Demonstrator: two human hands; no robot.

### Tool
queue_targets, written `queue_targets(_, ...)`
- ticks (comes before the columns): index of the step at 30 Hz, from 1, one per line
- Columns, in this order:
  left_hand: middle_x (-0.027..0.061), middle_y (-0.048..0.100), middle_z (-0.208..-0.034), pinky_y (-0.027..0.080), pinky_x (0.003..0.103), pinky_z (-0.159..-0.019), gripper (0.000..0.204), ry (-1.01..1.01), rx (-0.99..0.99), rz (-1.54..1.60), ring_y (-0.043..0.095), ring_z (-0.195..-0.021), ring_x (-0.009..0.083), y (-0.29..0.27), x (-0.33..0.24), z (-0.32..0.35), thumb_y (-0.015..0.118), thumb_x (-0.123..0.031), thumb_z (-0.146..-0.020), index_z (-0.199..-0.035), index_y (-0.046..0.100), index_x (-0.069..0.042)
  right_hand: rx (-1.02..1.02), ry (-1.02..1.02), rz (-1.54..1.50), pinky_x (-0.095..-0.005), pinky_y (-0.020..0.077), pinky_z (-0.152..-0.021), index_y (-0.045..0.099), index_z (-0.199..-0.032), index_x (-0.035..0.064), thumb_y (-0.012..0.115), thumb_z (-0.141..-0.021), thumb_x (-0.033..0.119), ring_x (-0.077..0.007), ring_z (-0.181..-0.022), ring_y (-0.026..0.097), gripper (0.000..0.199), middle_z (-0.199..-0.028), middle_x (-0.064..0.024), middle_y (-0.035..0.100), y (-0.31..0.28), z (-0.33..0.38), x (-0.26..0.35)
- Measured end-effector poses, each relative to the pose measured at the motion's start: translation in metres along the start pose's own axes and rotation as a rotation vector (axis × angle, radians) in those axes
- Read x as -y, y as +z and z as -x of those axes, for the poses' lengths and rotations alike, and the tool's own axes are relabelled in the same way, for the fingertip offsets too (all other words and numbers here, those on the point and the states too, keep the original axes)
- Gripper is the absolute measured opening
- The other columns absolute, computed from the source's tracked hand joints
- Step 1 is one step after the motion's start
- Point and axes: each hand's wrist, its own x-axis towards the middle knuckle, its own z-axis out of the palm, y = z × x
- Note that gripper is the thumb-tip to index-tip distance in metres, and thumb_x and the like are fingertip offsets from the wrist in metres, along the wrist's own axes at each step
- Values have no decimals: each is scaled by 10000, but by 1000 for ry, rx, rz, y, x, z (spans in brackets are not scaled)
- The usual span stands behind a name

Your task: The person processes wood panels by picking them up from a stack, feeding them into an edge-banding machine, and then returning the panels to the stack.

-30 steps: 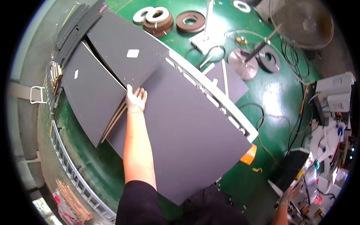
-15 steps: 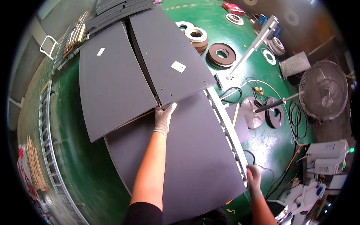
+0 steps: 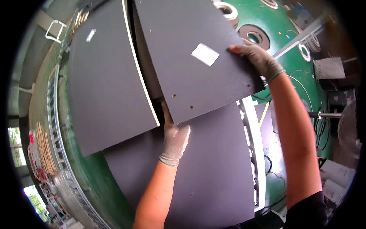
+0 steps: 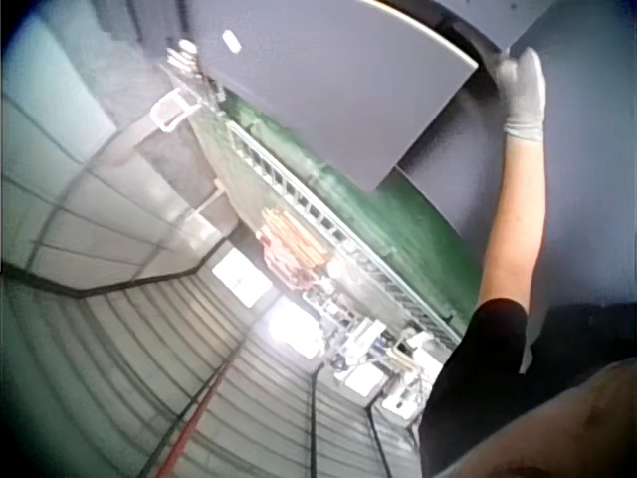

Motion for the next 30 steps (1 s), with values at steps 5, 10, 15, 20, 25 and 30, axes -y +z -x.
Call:
queue_targets(5, 141, 190, -1614, 210, 412, -1187, 885, 189, 87, 167, 228, -1473, 233, -13, 5, 0, 531, 30, -816, -1564, 60, -27, -92, 234, -159, -325, 573, -747, 667, -1076, -51, 695, -844, 395, -215, -755, 694, 504, -939, -163, 709, -15, -7, -12)
queue_targets(10, 158, 64, -1646, 141, 375, -1199, 860, 325, -125, 236, 78, -1524, 244, 4, 30, 8, 428, 24, -817, -1568, 13, -29, -30, 121, -483, -346, 566, -809, 680, -1088, 14, 665, -854, 241, -230, -862, 685, 326, -1027, -133, 702, -39, -19, -49)
queue_targets(15, 214, 75, -1623, 74, 496, -1217, 814, 463, -102, 175, 55, -1515, 333, -13, 47, 8, 484, -331, -957, -1555, 41, -1, 77, 229, -456, -344, 563, -783, 666, -1070, 7, 691, -845, 295, -233, -828, 680, 366, -981, -141, 696, -13, -3, -25)
queue_targets(20, 162, 160, -1618, 137, 449, -1206, 865, 553, -224, -123, 152, -1500, 292, -6, 56, 17, 355, -597, -988, -1554, 85, 0, 78, 201, -429, -337, 553, -755, 660, -1062, -7, 689, -834, 355, -235, -810, 678, 429, -952, -152, 694, -30, 16, -44)
queue_targets(25, 170, 148, -1618, 112, 461, -1209, 885, 543, -254, -171, 126, -1506, 290, 3, 43, 16, 320, -640, -981, -1548, 117, 8, 85, 237, -427, -366, 567, -771, 648, -1101, -44, 708, -790, 356, -263, -818, 693, 510, -981, -190, 696, -51, 54, -58)
queue_targets(30, 131, 221, -1601, 144, 425, -1202, 761, 267, -67, 16, 183, -1488, 245, -11, 21, 5, 329, -544, -1021, -1535, 206, 4, -16, 255, -487, -379, 576, -772, 637, -1149, -46, 756, -734, 341, -286, -813, 694, 580, -982, -190, 696, -45, 75, -64)
